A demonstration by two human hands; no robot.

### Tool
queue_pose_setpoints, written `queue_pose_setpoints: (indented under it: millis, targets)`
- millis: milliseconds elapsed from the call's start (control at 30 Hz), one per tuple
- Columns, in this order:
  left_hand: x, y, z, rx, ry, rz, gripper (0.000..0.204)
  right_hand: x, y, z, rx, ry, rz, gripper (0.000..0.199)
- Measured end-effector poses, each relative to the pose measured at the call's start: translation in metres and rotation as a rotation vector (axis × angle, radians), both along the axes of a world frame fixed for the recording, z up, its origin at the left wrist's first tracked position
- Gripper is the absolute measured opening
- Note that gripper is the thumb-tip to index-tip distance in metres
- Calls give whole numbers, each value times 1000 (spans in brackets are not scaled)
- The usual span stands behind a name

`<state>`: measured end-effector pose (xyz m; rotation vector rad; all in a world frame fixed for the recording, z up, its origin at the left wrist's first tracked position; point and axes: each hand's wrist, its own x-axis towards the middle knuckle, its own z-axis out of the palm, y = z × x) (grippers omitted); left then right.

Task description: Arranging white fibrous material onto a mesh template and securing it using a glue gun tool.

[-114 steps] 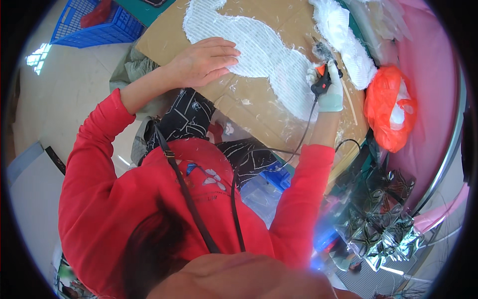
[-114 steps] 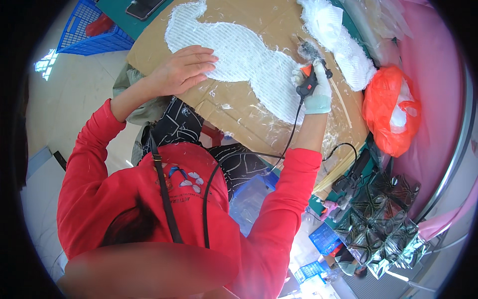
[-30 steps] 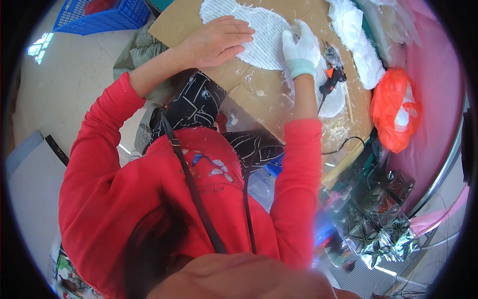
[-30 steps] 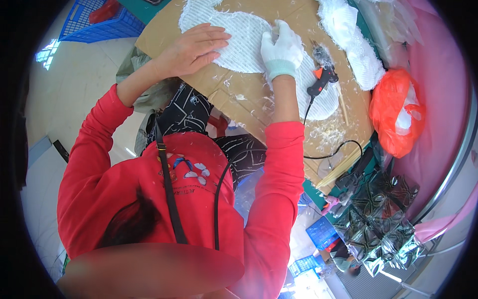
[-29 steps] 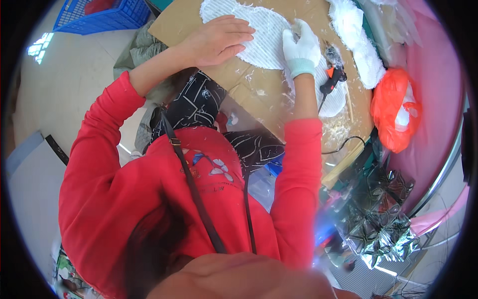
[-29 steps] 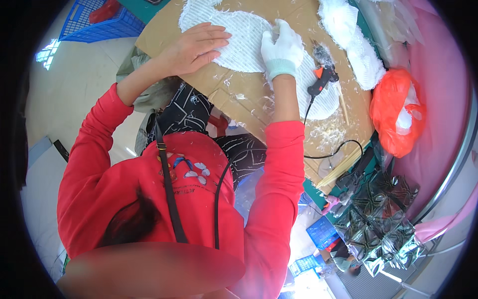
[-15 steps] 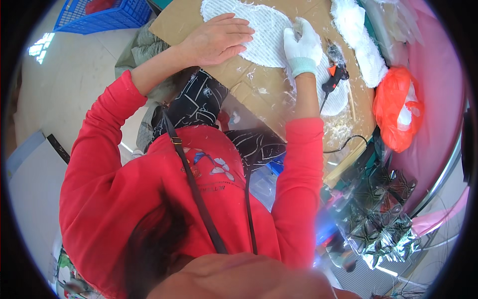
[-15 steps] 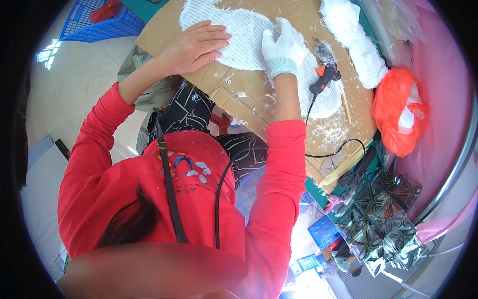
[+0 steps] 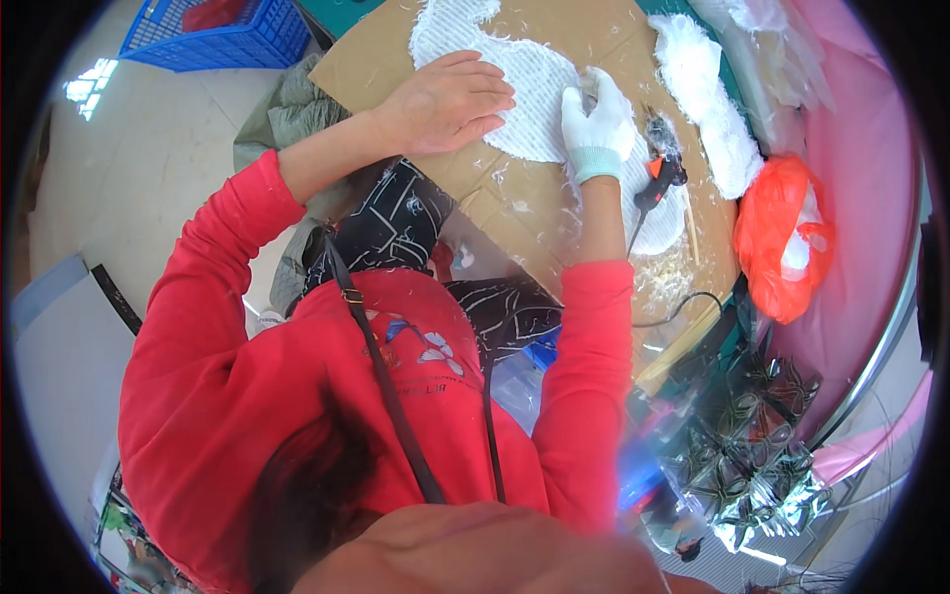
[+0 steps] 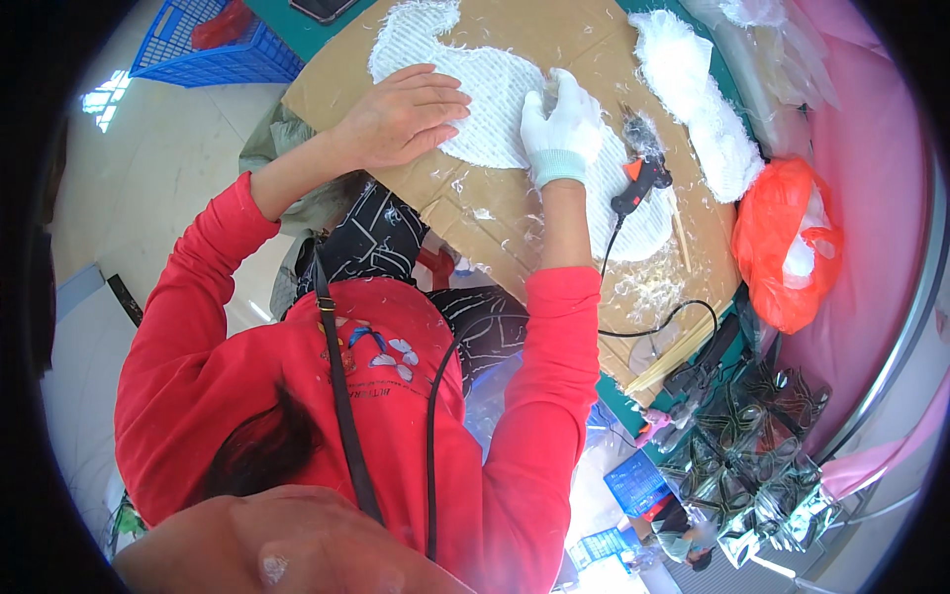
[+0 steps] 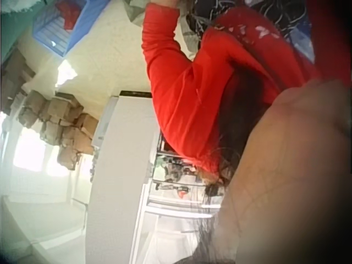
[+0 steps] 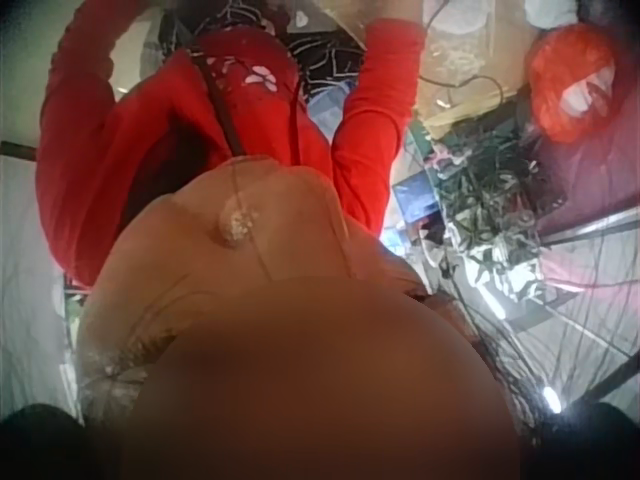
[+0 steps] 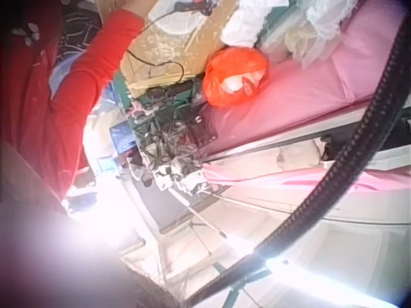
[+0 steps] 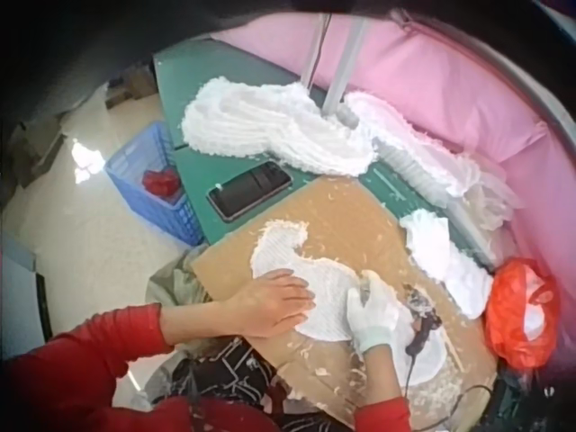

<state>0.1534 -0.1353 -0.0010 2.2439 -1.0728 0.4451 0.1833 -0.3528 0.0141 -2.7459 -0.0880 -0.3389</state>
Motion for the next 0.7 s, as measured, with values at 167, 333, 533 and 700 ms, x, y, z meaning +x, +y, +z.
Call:
queue_pose_setpoints:
  millis: [167, 333, 533, 700]
  targets:
    - [3, -14, 0, 6, 10, 17, 27, 0, 1, -2, -26, -24, -8, 36]
    - [8, -25, -4, 83, -50, 49, 26, -1, 0, -4, -24, -40, -6, 36]
    - [11, -23, -8, 148, -68, 50, 26, -25, -5, 33, 28, 32, -76, 36]
    - [8, -25, -8, 124, -24, 67, 28, -59, -72, 34, 146, -7, -376, 44]
